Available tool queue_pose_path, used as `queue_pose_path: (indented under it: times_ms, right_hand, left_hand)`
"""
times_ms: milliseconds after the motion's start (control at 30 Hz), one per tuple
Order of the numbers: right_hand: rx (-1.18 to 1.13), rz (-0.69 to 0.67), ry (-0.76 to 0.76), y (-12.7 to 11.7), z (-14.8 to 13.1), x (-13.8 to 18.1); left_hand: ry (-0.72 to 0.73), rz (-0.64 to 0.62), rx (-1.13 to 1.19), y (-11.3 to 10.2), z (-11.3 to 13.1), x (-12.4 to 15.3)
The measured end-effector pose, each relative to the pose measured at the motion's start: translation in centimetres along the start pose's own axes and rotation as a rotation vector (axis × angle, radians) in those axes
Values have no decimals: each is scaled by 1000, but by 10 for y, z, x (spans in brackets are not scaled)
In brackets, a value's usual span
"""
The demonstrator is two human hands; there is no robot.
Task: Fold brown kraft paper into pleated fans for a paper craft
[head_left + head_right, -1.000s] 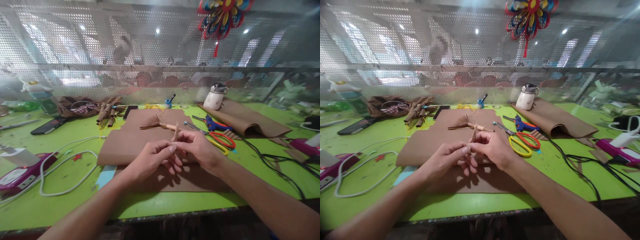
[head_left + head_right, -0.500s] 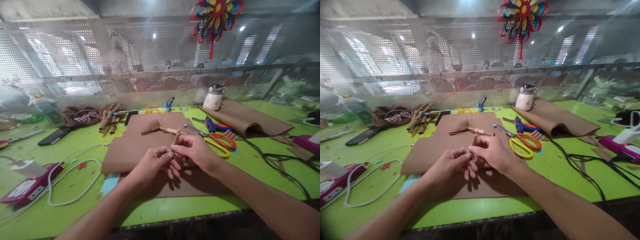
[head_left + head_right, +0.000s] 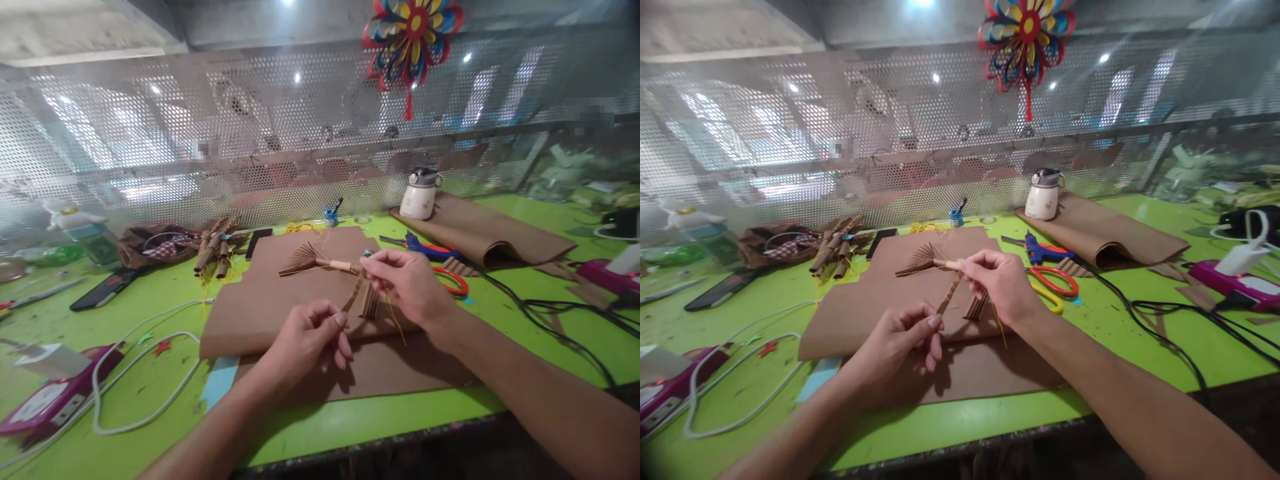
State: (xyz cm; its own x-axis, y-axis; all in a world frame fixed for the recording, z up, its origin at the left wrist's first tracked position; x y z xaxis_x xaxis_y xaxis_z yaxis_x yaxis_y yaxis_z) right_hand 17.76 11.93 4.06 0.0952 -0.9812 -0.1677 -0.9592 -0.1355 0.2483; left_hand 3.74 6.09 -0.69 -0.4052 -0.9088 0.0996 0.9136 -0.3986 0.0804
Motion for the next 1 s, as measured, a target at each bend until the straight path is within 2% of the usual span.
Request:
queue_pose_path:
  times_ms: [100,167,300,367,433,667,867,1000]
  right_hand:
    - [-100,115,-45,-20,-11,-11]
    - [-136,111,-25,-22,-10,-13]
    - [-29,-137,120,10,9,2]
    - [91,-277,121,30,14,15]
    - [191,-344,74,41,13,25]
    - [343,-317,4,38,12,26]
    - [462,-305,-146,40,4,28]
    - [518,-318,-174,41,5,28]
  left_hand:
    - [-3,-16,23,1,-2,0]
    - [26,17,54,-1,2,0]
    - [101,101,62,-9,13,1]
    - [107,71,58,-7,15,1]
    - [97,20,65,-3,14,0]
    - [71,-42,92,1,7,-1]
    - [57,-48,110,1,6,-2]
    - [51,-53,104,1,5,-3]
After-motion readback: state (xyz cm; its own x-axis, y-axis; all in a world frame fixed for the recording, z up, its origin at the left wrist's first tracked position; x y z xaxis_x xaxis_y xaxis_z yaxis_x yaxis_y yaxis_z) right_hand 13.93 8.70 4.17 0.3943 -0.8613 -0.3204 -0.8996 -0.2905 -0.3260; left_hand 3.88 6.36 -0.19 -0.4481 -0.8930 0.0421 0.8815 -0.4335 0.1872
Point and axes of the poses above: each hand's wrist, its own x-axis away from the middle knuckle, its own y-axis out of the palm, z = x × y, the point moved 8 cm from there along -x, towards the middle knuckle, and after that the axes turned 3 degrees about y, right-handed, at the moved point
